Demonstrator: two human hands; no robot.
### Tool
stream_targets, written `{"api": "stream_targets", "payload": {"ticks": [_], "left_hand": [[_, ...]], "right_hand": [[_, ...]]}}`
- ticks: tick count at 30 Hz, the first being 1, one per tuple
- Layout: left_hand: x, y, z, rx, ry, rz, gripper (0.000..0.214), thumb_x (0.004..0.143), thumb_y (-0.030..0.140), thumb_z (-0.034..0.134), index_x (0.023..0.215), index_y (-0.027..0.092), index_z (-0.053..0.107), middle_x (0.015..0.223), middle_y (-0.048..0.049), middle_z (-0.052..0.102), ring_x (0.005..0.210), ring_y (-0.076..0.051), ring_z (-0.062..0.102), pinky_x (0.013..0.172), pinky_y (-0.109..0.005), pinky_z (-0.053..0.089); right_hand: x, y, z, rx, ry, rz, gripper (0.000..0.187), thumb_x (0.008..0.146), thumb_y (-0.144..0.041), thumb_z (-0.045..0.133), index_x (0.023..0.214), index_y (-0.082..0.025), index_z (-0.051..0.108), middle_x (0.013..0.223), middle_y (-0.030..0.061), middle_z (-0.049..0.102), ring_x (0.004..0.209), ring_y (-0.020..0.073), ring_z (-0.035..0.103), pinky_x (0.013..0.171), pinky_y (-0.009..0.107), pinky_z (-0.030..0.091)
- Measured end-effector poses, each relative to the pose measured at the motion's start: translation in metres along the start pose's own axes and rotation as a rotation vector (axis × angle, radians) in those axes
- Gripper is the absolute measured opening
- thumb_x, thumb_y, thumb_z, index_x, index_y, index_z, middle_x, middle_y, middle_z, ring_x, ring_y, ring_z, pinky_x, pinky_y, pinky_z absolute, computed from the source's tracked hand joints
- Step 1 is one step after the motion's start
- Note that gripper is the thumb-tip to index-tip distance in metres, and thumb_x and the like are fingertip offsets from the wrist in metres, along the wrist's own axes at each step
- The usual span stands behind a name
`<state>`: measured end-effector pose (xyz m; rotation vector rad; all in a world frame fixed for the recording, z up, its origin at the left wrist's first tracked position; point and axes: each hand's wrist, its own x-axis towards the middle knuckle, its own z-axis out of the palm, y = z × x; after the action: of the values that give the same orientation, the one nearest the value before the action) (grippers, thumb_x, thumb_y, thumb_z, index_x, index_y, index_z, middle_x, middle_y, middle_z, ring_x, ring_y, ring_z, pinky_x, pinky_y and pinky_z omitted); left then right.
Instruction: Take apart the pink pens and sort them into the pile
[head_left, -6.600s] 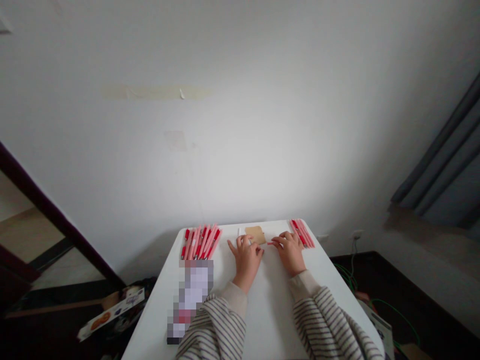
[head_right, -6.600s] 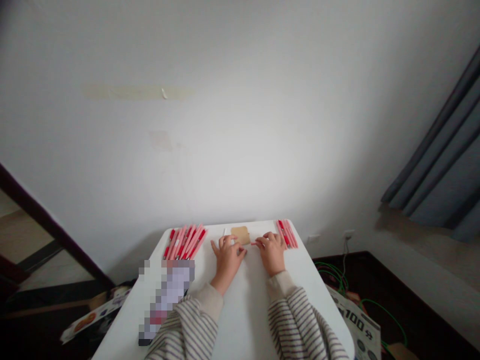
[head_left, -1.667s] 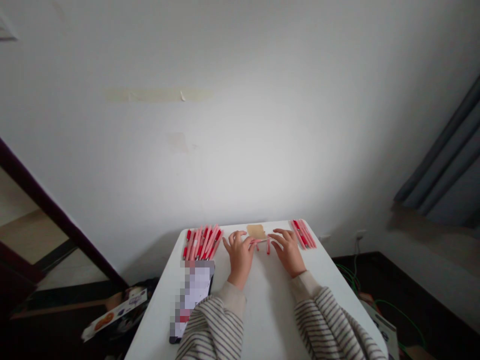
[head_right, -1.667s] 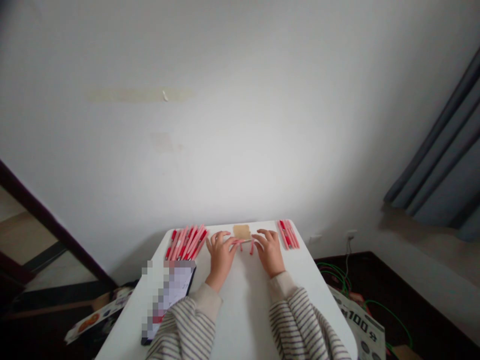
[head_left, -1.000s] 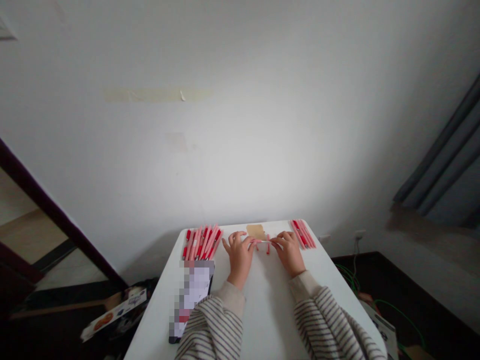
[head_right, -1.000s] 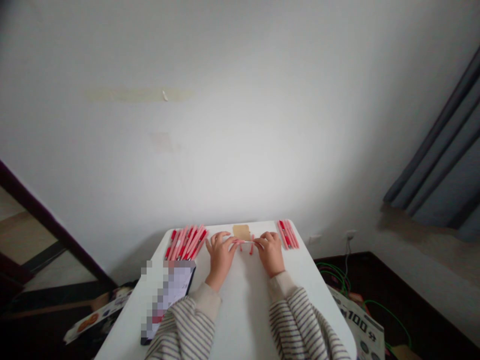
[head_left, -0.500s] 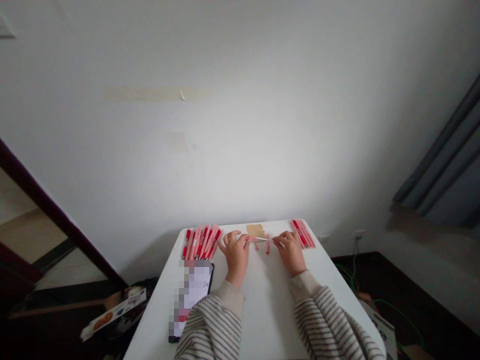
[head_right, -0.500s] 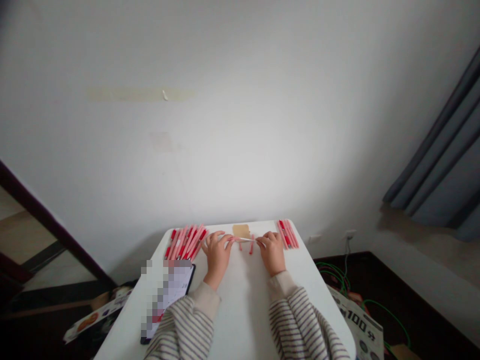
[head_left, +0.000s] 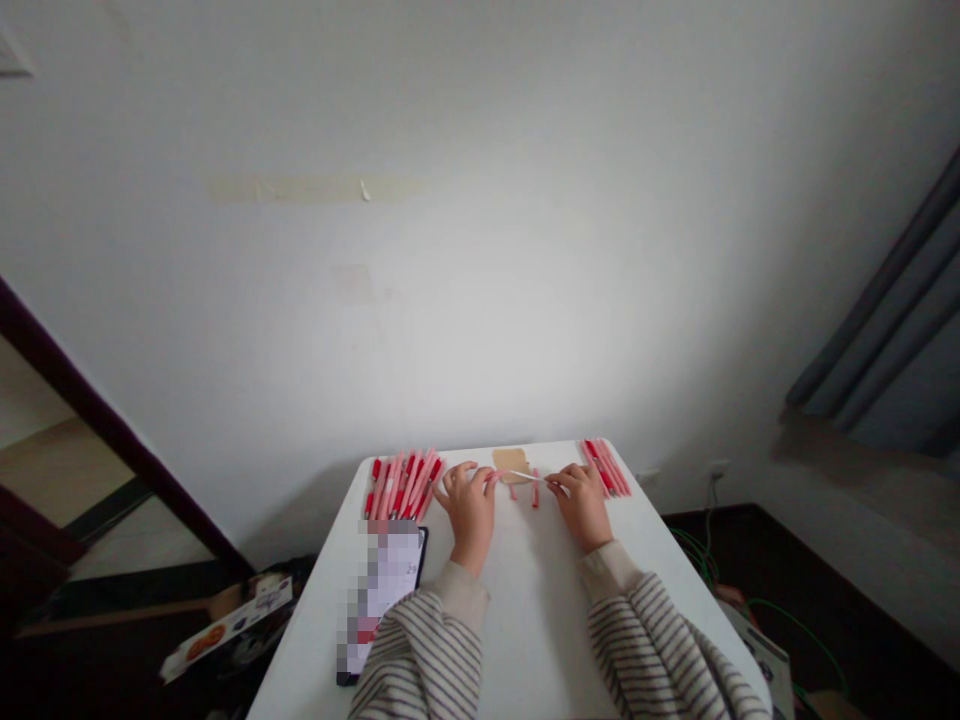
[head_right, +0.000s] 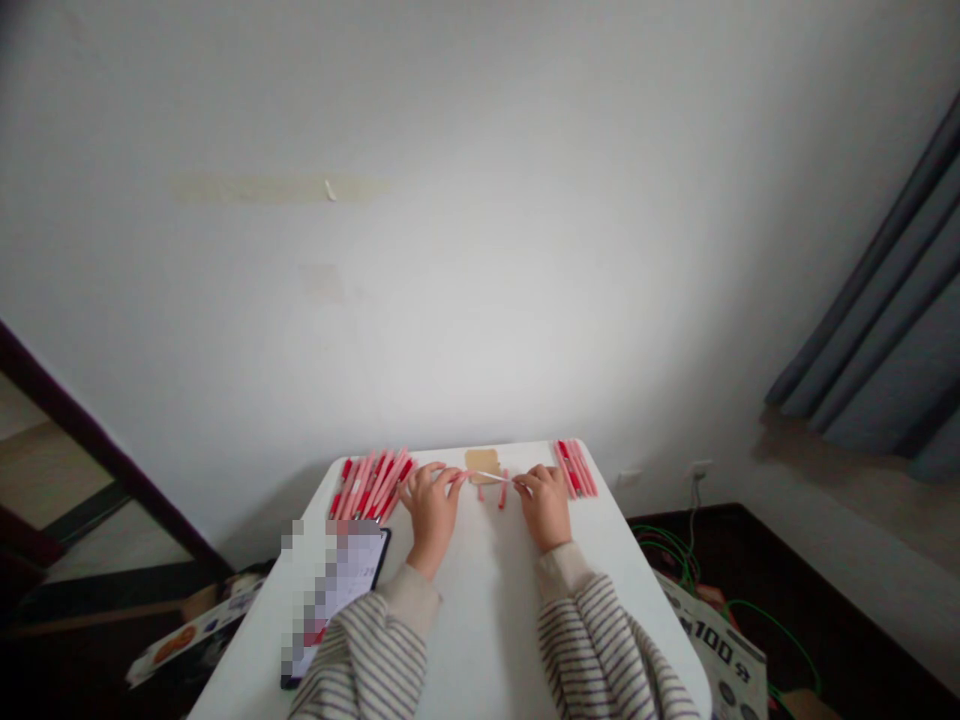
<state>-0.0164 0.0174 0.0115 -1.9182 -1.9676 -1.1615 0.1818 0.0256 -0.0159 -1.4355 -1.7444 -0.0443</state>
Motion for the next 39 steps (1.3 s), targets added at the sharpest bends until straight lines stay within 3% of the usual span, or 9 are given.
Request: {"api": "stream_targets", "payload": {"ticks": [10,21,39], "left_hand": [[0.0018,-0.0003,-0.0008,0.022,0.004,-0.044,0.023,0.086,0.045,0.054,0.09,0.032,0.072,0.111,-0.005,0.063,0.112,-0.024,0.048,0.104,-0.052,0.023],[-0.001,-0.0026,0.0045,0.149,0.03,-0.078,0.029,0.088,0.041,0.049,0.084,0.022,0.07,0.114,-0.0074,0.061,0.114,-0.027,0.046,0.105,-0.057,0.023],[-0.0045,0.0018,0.0004,0.263,-0.071,-0.112,0.03,0.087,0.033,0.043,0.089,0.019,0.069,0.114,-0.0111,0.058,0.116,-0.031,0.043,0.104,-0.068,0.023]], "right_hand": [[0.0,0.0007,0.0008,0.02,-0.003,0.016,0.017,0.086,-0.023,0.059,0.086,-0.024,0.076,0.083,0.0065,0.066,0.089,0.0229,0.049,0.08,0.034,0.04],[0.0003,0.0006,0.0,-0.004,0.017,0.011,0.016,0.086,-0.022,0.059,0.087,-0.022,0.075,0.081,0.0063,0.067,0.088,0.0225,0.049,0.08,0.033,0.039],[-0.0003,0.0008,0.0005,0.024,-0.004,0.028,0.021,0.089,-0.026,0.054,0.089,-0.022,0.075,0.082,0.0074,0.066,0.09,0.0238,0.048,0.082,0.036,0.04]]}}
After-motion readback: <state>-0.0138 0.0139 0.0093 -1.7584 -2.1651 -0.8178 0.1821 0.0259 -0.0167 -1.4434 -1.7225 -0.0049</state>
